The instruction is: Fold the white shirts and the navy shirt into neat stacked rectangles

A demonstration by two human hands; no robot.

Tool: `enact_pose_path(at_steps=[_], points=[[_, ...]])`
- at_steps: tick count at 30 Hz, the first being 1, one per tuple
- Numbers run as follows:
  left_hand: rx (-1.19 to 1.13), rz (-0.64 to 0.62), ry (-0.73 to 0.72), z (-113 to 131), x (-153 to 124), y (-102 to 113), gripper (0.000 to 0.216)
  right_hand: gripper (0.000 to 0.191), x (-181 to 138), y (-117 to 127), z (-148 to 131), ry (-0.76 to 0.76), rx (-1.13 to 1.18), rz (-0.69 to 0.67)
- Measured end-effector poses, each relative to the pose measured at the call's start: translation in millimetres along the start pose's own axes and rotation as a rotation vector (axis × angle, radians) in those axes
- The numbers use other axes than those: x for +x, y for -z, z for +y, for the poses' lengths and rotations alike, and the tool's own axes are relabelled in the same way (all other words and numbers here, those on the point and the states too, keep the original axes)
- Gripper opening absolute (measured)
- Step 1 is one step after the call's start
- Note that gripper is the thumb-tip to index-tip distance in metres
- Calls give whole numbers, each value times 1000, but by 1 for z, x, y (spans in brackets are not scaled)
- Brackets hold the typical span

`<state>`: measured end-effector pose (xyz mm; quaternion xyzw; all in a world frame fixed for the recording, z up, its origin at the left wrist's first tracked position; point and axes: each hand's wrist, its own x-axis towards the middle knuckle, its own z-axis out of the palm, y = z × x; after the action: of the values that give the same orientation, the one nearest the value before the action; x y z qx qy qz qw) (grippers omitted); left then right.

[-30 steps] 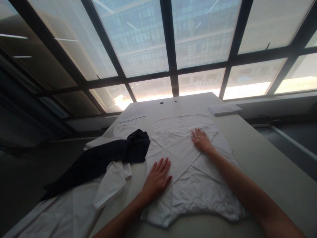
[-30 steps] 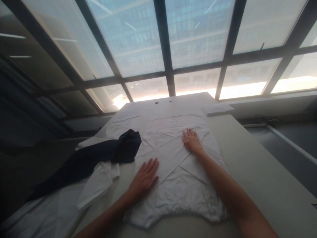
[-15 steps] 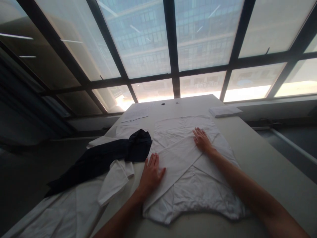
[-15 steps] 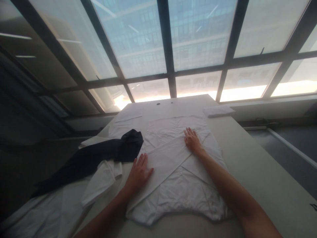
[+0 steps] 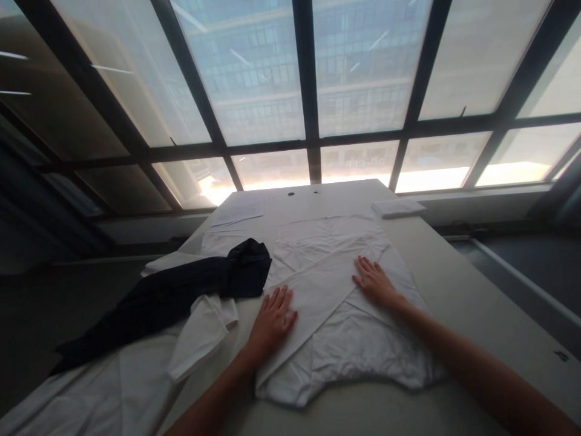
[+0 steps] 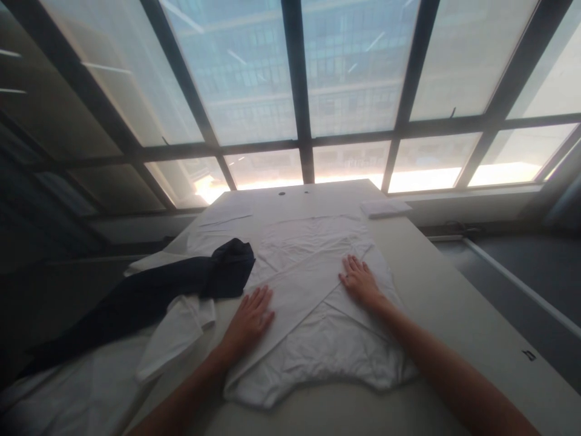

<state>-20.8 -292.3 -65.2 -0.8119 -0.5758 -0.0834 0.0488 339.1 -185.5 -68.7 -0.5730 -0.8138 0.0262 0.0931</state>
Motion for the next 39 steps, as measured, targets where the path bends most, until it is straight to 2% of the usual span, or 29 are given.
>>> enact_pose_path(at_steps=[3, 6, 15, 21, 24, 28, 31, 35, 37, 39], points=[[-7, 0, 5, -2, 1, -1, 60, 63, -7, 1, 40, -123, -54, 36], [-14, 17, 3, -9, 2, -4, 59, 63, -16, 1, 60, -157, -84, 64], [-60, 35, 19, -26, 0, -5, 56, 60, -22, 2, 59, -118, -51, 139], [-108, -112, -88, -36, -3, 13, 55, 58, -23, 2, 72, -82, -58, 145], [-107, -157, -139, -27, -6, 22, 58, 57, -22, 2, 89, -59, -69, 124], [-85, -261, -182, 4, -14, 32, 66, 57, -23, 4, 113, -3, -68, 117], [-84, -301, -201, 19, -22, 41, 61, 59, -23, 8, 126, 40, -52, 125], [-143, -330, -244, 9, -23, 51, 51, 58, -27, 16, 122, 47, -35, 163], [-174, -317, -231, -7, -19, 50, 50, 57, -32, 21, 105, 38, -20, 195], [-187, -286, -178, -22, -12, 45, 50, 57, -40, 27, 76, 48, 14, 222]])
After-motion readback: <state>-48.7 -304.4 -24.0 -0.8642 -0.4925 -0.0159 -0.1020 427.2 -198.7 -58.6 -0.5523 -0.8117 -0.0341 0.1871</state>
